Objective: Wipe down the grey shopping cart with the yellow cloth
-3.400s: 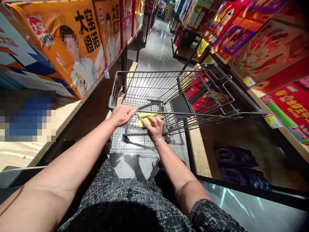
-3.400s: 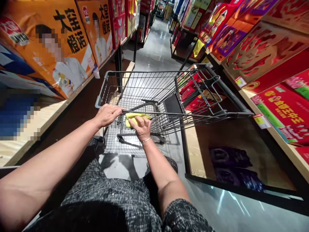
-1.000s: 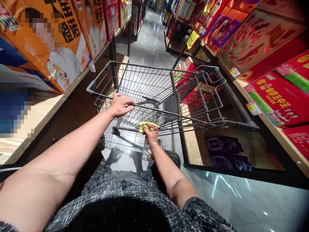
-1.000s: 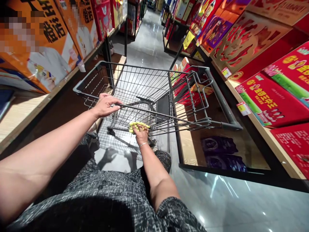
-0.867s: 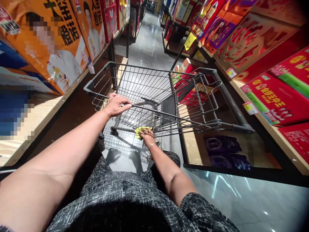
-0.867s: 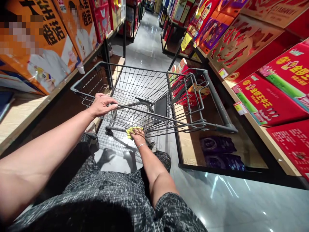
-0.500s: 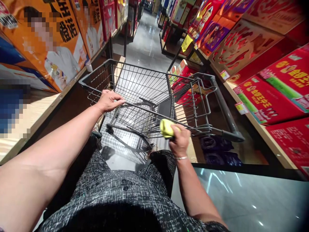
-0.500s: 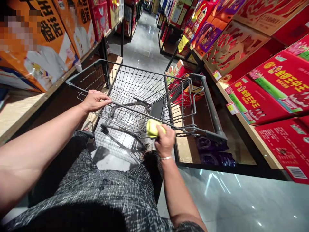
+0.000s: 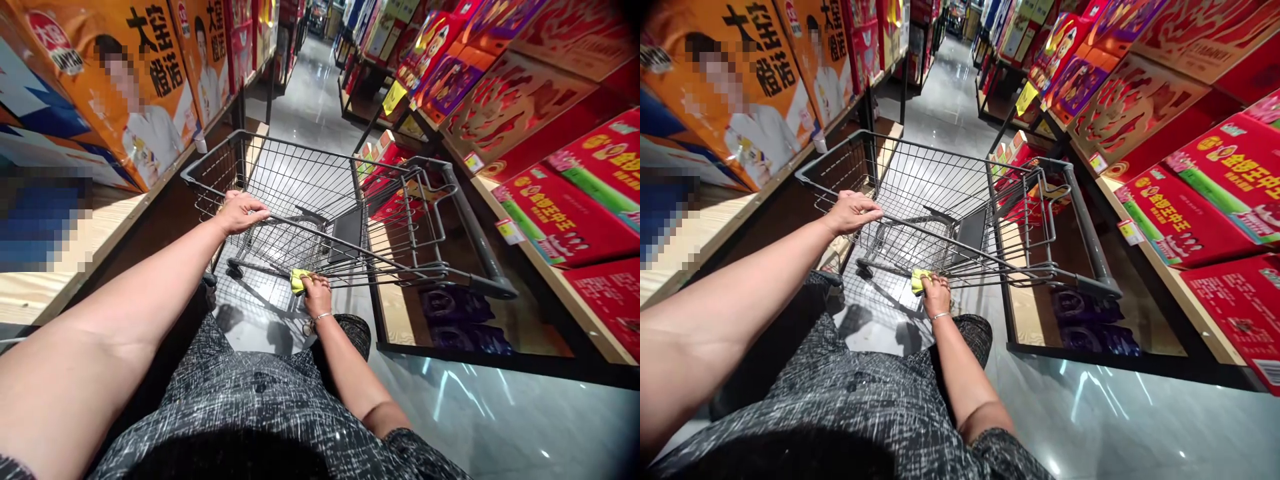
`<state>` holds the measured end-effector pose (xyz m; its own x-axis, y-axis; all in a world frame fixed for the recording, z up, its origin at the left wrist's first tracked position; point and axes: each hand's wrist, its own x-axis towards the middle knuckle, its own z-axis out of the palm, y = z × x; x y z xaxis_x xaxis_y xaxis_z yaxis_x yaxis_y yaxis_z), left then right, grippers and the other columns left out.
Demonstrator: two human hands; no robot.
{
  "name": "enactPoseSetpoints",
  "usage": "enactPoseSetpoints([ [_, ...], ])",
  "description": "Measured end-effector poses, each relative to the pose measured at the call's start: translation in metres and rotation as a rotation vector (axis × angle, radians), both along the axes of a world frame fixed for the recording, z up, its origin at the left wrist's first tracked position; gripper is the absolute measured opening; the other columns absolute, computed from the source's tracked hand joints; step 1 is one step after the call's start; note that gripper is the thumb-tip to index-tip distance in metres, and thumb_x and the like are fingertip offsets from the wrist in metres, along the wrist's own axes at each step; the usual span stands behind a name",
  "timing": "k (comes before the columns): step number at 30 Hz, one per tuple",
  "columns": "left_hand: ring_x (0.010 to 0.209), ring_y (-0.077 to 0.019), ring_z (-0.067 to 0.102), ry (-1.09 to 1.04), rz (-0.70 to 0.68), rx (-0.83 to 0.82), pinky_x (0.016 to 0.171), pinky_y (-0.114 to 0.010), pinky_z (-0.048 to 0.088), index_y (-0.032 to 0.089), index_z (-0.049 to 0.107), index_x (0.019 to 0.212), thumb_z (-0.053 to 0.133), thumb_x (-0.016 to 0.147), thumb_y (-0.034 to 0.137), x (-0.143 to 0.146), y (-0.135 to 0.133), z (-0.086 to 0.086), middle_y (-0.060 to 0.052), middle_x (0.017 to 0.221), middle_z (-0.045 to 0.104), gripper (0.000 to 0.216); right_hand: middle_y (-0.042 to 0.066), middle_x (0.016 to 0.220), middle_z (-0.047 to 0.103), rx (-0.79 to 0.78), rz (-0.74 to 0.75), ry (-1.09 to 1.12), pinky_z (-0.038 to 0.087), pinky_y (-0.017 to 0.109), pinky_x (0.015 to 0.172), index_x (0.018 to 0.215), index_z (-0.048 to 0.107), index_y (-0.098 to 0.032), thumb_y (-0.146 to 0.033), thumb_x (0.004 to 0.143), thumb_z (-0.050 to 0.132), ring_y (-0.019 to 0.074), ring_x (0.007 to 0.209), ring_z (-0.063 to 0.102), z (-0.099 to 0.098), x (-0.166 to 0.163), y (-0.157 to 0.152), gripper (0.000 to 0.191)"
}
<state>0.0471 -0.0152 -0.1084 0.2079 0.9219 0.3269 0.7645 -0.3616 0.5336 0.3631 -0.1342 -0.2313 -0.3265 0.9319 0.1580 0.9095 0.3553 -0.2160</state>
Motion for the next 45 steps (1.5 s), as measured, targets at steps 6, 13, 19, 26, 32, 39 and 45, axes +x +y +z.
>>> enactPoseSetpoints([
  [6, 0.100, -0.0242, 0.061, -0.012, -0.008, -0.013, 0.108, -0.049, 0.024, 0.030, 0.078, 0.085, 0.063, 0.086, 0.051, -0.003, 0.001, 0.001, 0.000, 0.093, 0.078, 0.026, 0.011, 0.138, 0.056, 0.408, -0.013, 0.259, 0.041, 0.052, 0.106, 0.133, 0.066, -0.033, -0.012, 0.083, 0.056, 0.0319, 0.126, 0.047, 0.092, 0.021, 0.019, 0.055],
  [13, 0.125, -0.0318, 0.048, -0.020, 0.107, 0.082, 0.111, -0.052, 0.024, 0.028, 0.078, 0.099, 0.064, 0.089, 0.041, 0.017, -0.025, 0.008, -0.005, 0.117, 0.072, 0.021, 0.009, 0.128, 0.063, 0.183, 0.061, 0.287, 0.044, 0.047, 0.102, 0.123, 0.072, -0.029, -0.008, 0.081, 0.057, 0.0280, 0.115, 0.051, 0.090, -0.018, 0.024, 0.049],
  [19, 0.111, -0.0304, 0.054, -0.205, 0.299, -0.006, 0.099, -0.047, 0.044, 0.020, 0.061, 0.108, 0.059, 0.085, 0.026, 0.073, -0.099, -0.024, -0.012, 0.111, 0.063, 0.024, 0.006, 0.115, 0.067, -0.150, -0.140, 0.898, 0.048, 0.036, 0.099, 0.121, 0.066, -0.020, -0.015, 0.072, 0.057, 0.0209, 0.107, 0.060, 0.057, -0.029, 0.008, 0.050],
  [26, 0.088, -0.0253, 0.059, -0.407, -0.150, -0.442, 0.079, -0.038, 0.051, 0.023, 0.056, 0.088, 0.076, 0.067, 0.033, 0.136, -0.132, -0.054, -0.004, 0.094, 0.059, 0.031, -0.002, 0.093, 0.068, -0.476, -0.297, 1.328, 0.052, 0.027, 0.076, 0.106, 0.060, -0.020, -0.024, 0.062, 0.070, 0.0151, 0.081, 0.061, 0.060, -0.014, -0.007, 0.045],
  [32, 0.067, -0.0214, 0.052, -0.526, -0.101, -0.537, 0.068, -0.034, 0.043, 0.025, 0.050, 0.069, 0.065, 0.073, 0.032, 0.160, -0.130, -0.056, 0.001, 0.066, 0.052, 0.017, 0.003, 0.103, 0.069, -0.459, -0.300, 1.279, 0.054, 0.035, 0.088, 0.111, 0.057, -0.021, -0.049, 0.069, 0.080, 0.0189, 0.092, 0.064, 0.059, -0.001, -0.021, 0.055],
  [39, 0.074, -0.0201, 0.063, -0.833, -0.178, -0.748, 0.070, -0.033, 0.052, 0.019, 0.058, 0.088, 0.055, 0.076, 0.044, 0.183, -0.132, -0.046, -0.003, 0.077, 0.062, 0.028, 0.011, 0.126, 0.057, -0.081, -0.153, 0.681, 0.044, 0.045, 0.111, 0.132, 0.056, -0.020, -0.044, 0.066, 0.087, 0.0278, 0.122, 0.054, 0.073, 0.026, -0.026, 0.077],
  [45, 0.095, -0.0259, 0.064, -0.753, -0.573, -0.922, 0.091, -0.042, 0.050, 0.021, 0.071, 0.091, 0.069, 0.076, 0.050, 0.190, -0.125, 0.007, -0.007, 0.097, 0.070, 0.033, 0.011, 0.127, 0.059, 0.032, -0.051, 0.614, 0.051, 0.040, 0.104, 0.143, 0.049, -0.021, -0.020, 0.075, 0.073, 0.0249, 0.118, 0.059, 0.088, 0.057, -0.027, 0.072],
])
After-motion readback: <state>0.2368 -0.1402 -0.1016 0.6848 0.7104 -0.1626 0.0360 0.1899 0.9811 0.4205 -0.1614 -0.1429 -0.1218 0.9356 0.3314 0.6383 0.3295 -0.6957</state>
